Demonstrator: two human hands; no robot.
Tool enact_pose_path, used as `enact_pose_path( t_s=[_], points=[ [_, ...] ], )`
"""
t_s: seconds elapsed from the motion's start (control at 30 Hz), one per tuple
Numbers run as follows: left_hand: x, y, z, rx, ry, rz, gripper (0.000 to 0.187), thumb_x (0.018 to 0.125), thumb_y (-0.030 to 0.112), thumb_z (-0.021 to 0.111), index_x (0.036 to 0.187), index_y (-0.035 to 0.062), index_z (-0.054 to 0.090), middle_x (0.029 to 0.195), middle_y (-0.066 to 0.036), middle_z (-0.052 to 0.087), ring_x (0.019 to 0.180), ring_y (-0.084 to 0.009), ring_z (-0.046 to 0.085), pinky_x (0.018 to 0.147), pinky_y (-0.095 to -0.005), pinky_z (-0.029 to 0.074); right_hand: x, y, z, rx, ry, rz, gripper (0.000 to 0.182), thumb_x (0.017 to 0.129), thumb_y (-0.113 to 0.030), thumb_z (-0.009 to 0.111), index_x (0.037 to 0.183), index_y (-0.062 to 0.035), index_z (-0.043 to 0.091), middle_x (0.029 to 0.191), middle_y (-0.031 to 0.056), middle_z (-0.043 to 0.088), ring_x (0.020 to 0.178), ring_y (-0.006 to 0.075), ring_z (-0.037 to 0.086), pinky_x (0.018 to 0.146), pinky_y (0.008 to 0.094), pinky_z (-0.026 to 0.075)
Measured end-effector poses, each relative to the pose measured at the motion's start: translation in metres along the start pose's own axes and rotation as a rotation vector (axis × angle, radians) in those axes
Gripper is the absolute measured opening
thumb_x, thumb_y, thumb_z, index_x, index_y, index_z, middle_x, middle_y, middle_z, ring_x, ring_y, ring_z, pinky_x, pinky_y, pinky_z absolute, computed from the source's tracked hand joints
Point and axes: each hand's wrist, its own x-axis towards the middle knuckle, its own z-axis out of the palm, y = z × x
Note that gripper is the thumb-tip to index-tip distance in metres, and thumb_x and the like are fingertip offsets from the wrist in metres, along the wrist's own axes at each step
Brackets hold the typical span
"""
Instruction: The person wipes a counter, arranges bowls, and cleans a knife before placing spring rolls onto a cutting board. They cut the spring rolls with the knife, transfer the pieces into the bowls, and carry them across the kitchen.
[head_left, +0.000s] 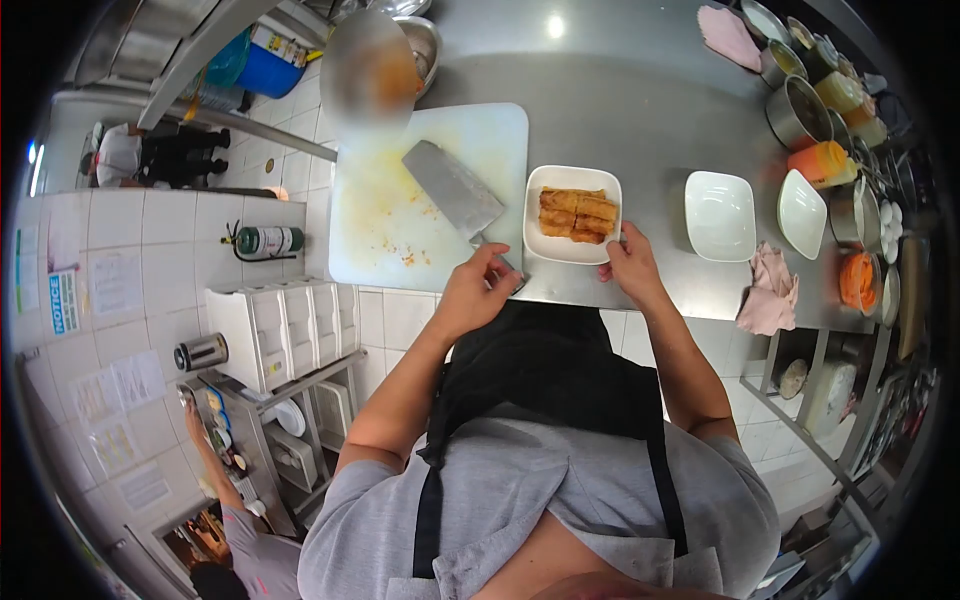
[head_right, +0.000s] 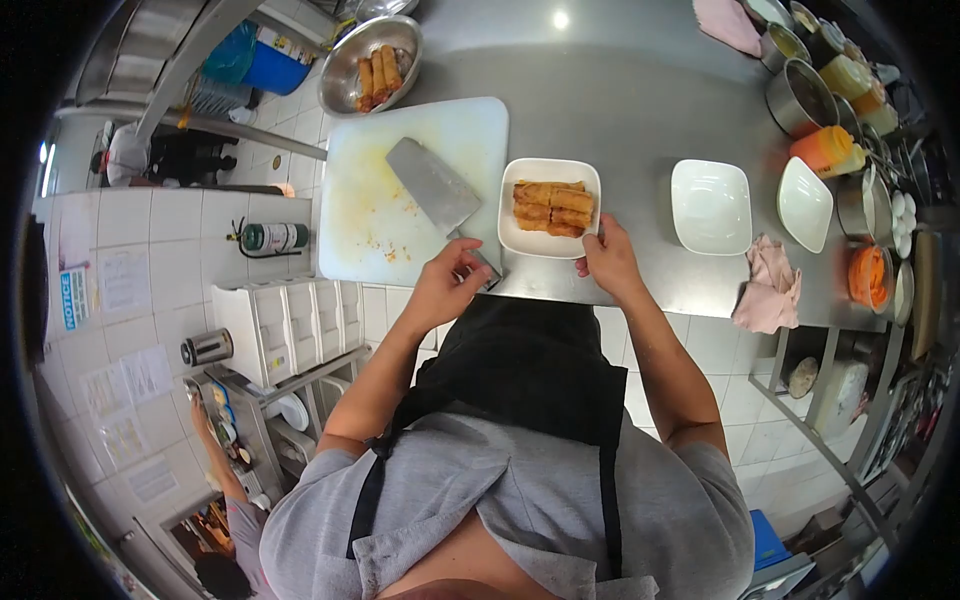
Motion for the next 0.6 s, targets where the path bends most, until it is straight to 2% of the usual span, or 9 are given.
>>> enact_pose_path(
  t_s=[0.1, 0.13, 0.17, 0.23, 0.27, 0.33, 0.37, 0.43, 0.6],
  points=[
    [0.002, -0.004, 0.019, -0.075, 0.041, 0.008, 0.056, 0.096, 0.022, 0.073, 0.141, -0.0017, 0.050, 0.089, -0.014, 0.072, 0.074, -0.0214, 0.067, 0.071, -0.0355, 0.054, -0.013, -0.024, 0.002, -0.029, 0.017, -0.036, 0.040, 0.097, -0.003, 0.048, 0.135, 0.0081, 0.046, 0.087, 0.0165, 0.068, 0.062, 0.0166, 0.066, 0.053, 0.0312, 0.057],
    [0.003, 0.001, 0.020, -0.058, 0.021, -0.014, 0.059, 0.100, 0.024, 0.068, 0.147, -0.0011, 0.043, 0.088, -0.014, 0.071, 0.074, -0.0186, 0.067, 0.069, -0.0338, 0.053, -0.017, -0.032, 0.004, -0.040, 0.010, -0.035, 0.040, 0.097, -0.003, 0.048, 0.135, 0.0081, 0.046, 0.087, 0.0165, 0.068, 0.062, 0.0166, 0.066, 0.053, 0.0312, 0.057],
    [0.007, 0.002, 0.022, -0.067, 0.027, -0.016, 0.059, 0.100, 0.024, 0.068, 0.147, -0.0011, 0.043, 0.088, -0.014, 0.071, 0.074, -0.0186, 0.067, 0.069, -0.0338, 0.053, -0.020, -0.040, 0.007, -0.051, 0.021, -0.054, 0.039, 0.097, -0.002, 0.048, 0.135, 0.0081, 0.046, 0.085, 0.0163, 0.068, 0.061, 0.0167, 0.066, 0.053, 0.0309, 0.056],
    [0.014, 0.003, 0.023, -0.369, 0.019, -0.135, 0.052, 0.104, 0.022, 0.063, 0.148, -0.0002, 0.044, 0.086, -0.012, 0.070, 0.071, -0.0150, 0.065, 0.065, -0.0303, 0.051, -0.025, -0.056, 0.014, -0.073, 0.026, -0.079, 0.038, 0.096, -0.001, 0.048, 0.134, 0.0081, 0.047, 0.084, 0.0162, 0.069, 0.060, 0.0169, 0.065, 0.052, 0.0306, 0.055],
    [0.015, 0.005, 0.019, -0.379, 0.030, -0.133, 0.052, 0.104, 0.022, 0.063, 0.148, -0.0002, 0.044, 0.086, -0.012, 0.070, 0.071, -0.0150, 0.065, 0.065, -0.0303, 0.051, -0.027, -0.063, 0.019, -0.064, 0.007, -0.082, 0.038, 0.096, -0.001, 0.048, 0.133, 0.0079, 0.047, 0.083, 0.0159, 0.068, 0.060, 0.0168, 0.065, 0.052, 0.0306, 0.055],
    [0.014, 0.015, 0.007, -0.655, -0.006, -0.184, 0.042, 0.107, 0.019, 0.057, 0.143, 0.0007, 0.047, 0.085, -0.009, 0.069, 0.069, -0.0121, 0.062, 0.061, -0.0266, 0.049, -0.030, -0.072, 0.029, -0.068, -0.028, -0.090, 0.038, 0.096, -0.001, 0.048, 0.133, 0.0077, 0.047, 0.083, 0.0156, 0.068, 0.059, 0.0166, 0.065, 0.052, 0.0306, 0.055],
    [0.012, 0.015, 0.001, -0.664, 0.012, -0.181, 0.042, 0.107, 0.019, 0.057, 0.143, 0.0007, 0.047, 0.085, -0.009, 0.069, 0.069, -0.0121, 0.062, 0.061, -0.0266, 0.049, -0.031, -0.075, 0.035, -0.074, -0.070, -0.077, 0.042, 0.096, -0.002, 0.049, 0.136, 0.0081, 0.045, 0.085, 0.0157, 0.069, 0.060, 0.0159, 0.065, 0.053, 0.0306, 0.055],
    [0.006, 0.012, -0.011, -0.719, 0.081, -0.217, 0.027, 0.107, 0.019, 0.051, 0.129, 0.0041, 0.054, 0.083, -0.007, 0.070, 0.061, -0.0100, 0.057, 0.057, -0.0253, 0.043, -0.033, -0.079, 0.053, -0.092, -0.131, -0.070, 0.046, 0.096, -0.003, 0.050, 0.140, 0.0085, 0.043, 0.087, 0.0159, 0.070, 0.061, 0.0151, 0.065, 0.054, 0.0307, 0.056],
    [-0.024, -0.017, -0.044, -0.807, 0.209, -0.199, 0.025, 0.102, 0.011, 0.045, 0.124, 0.0037, 0.056, 0.082, -0.009, 0.069, 0.060, -0.0109, 0.055, 0.056, -0.0258, 0.043, -0.035, -0.080, 0.108, -0.103, -0.246, -0.105, 0.045, 0.098, -0.005, 0.052, 0.140, 0.0079, 0.043, 0.085, 0.0140, 0.069, 0.062, 0.0146, 0.065, 0.055, 0.0302, 0.056]
  ],
)
